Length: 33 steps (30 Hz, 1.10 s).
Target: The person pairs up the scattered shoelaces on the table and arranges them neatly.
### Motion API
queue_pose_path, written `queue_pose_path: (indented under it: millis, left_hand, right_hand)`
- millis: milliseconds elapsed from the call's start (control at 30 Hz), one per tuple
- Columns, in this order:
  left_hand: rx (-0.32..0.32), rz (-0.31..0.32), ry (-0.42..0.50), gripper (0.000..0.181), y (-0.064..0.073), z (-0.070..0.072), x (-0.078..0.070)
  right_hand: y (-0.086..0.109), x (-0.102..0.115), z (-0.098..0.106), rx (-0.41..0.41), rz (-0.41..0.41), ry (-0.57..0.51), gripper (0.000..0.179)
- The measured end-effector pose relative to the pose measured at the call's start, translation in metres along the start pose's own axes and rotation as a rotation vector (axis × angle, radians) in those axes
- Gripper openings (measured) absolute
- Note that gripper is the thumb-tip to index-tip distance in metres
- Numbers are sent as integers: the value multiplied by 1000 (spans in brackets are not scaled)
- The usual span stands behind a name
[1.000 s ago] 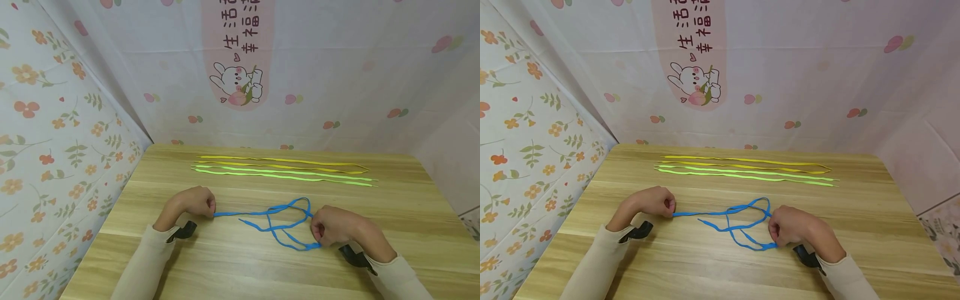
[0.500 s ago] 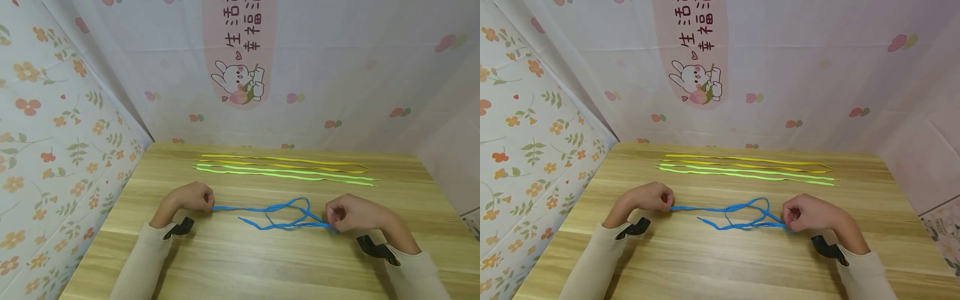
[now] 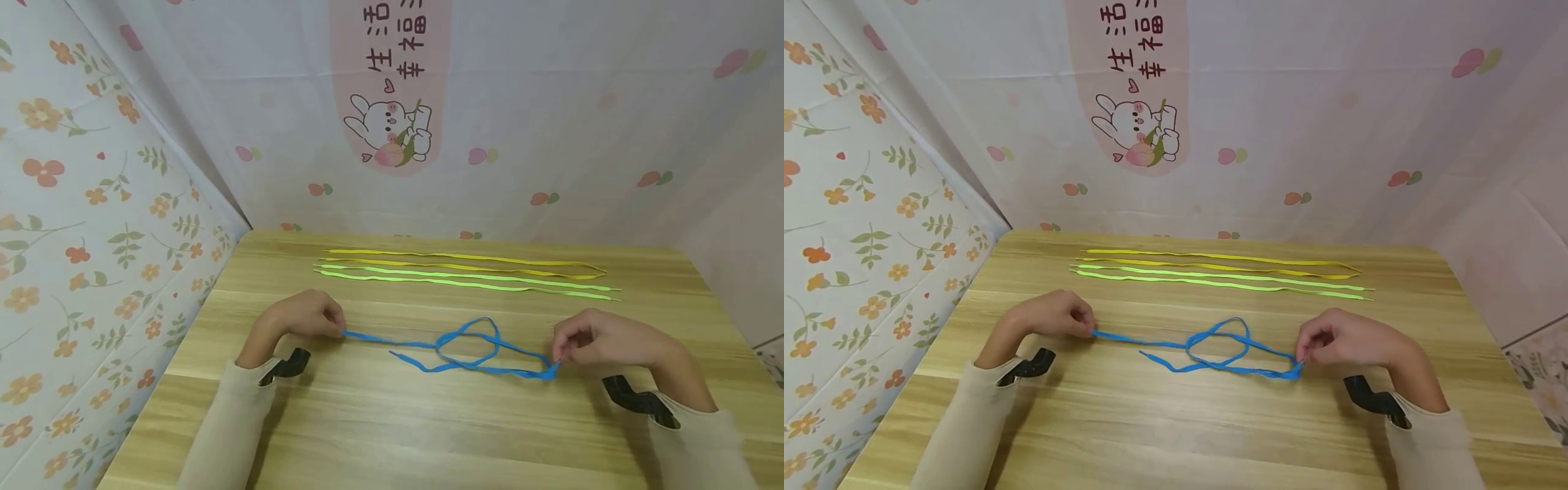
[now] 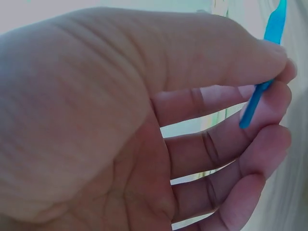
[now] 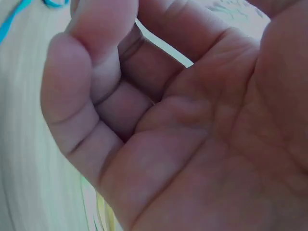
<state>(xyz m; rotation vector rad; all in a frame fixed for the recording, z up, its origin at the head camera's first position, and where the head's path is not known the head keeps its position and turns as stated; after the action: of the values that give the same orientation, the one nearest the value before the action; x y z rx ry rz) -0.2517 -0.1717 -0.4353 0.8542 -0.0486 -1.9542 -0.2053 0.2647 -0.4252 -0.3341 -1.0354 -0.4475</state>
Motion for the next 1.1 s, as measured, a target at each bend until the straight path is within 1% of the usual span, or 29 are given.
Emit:
queue_pose_path:
  millis: [100, 133, 333, 433, 533, 633, 800, 900, 967, 1033, 1100]
  left_hand:
    - [4, 12, -1, 9, 3, 4, 2]
    - [5, 17, 2, 9, 4, 5, 3]
    - [18, 55, 42, 9, 9, 8, 10]
    - [22, 72, 59, 11, 8, 7, 15]
    - [30, 84, 75, 11, 6, 3, 21]
    - [41, 103, 83, 12, 3, -2, 27]
    - [39, 176, 58, 19, 0, -6, 34]
    - [10, 212, 18, 20, 0, -4, 34]
    - [-28, 225, -5, 19, 0, -1, 30]
    - [-80, 210, -27, 17, -1, 2, 21]
    - [-127, 176, -44, 15, -4, 3, 9]
  right_hand:
    - [12, 0, 8, -14, -14, -3, 29]
    - [16, -1, 10, -20, -33, -10, 27]
    - [40, -17, 24, -62, -205, -45, 20]
    - [46, -25, 28, -74, -259, -8, 19]
    - [48, -33, 29, -75, -289, 23, 19]
    - [48, -38, 29, -80, -298, 59, 20]
    - [53, -42, 34, -116, -293, 88, 19]
    - [56, -44, 36, -129, -294, 60, 17]
    - [57, -44, 36, -127, -294, 47, 17]
    - [56, -44, 36, -124, -303, 32, 16]
    - [55, -44, 35, -123, -309, 33, 16]
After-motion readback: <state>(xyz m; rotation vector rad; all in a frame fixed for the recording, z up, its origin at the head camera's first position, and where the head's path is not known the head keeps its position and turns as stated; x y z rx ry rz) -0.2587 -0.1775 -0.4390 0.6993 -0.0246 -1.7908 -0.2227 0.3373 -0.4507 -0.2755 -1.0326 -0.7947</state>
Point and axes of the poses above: each hand's wrist, its own y-axis away from the middle knuckle, its own z-axis out of the back of the hand, x = y × z, the point moved 8 cm from there along -y, towards the middle knuckle, and after that the axes turned 6 degrees about z, right-handed, at the moved point
